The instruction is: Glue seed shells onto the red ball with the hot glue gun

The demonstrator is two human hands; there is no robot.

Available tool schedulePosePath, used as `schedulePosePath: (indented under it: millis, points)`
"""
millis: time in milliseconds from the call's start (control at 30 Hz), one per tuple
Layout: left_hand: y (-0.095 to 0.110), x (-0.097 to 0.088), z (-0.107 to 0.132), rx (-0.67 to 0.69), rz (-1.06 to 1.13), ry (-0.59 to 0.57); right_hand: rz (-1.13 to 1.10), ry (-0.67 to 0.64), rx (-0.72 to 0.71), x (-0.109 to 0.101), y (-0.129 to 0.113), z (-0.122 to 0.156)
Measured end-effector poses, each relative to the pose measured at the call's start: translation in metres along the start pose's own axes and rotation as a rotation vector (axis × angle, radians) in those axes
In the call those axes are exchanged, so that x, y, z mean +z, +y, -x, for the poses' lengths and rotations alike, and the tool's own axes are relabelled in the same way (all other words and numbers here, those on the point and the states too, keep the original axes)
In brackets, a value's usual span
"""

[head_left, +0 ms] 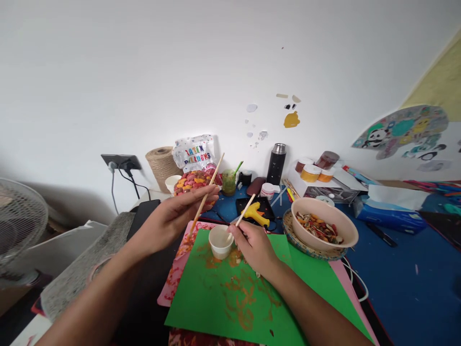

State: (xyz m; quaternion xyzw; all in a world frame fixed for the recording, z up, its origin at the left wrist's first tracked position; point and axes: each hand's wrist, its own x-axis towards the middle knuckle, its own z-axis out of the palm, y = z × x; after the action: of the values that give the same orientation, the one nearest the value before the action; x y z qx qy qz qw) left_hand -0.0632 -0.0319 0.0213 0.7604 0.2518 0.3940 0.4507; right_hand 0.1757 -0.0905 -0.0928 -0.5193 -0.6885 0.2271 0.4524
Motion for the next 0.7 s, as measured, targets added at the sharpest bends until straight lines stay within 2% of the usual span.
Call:
schedulePosePath:
  millis: [200, 367, 500, 700]
  points:
    - [-0.008, 0.011, 0.0, -0.063, -0.024, 0.008, 0.023, -0.005, -0.01, -0.001, -0.002, 0.0]
    - [-0.016, 0.024, -0.003, -0.109, 0.099, 0.041, 0.038, -0.006, -0.01, -0.001, -0.003, 0.0]
    - [-0.021, 0.027, -0.003, -0.15, 0.202, 0.065, 0.05, -0.007, -0.03, -0.001, -0.001, -0.001]
    - [-0.024, 0.029, -0.006, -0.097, 0.319, 0.095, 0.034, -0.025, 0.003, -0.001, 0.002, -0.001]
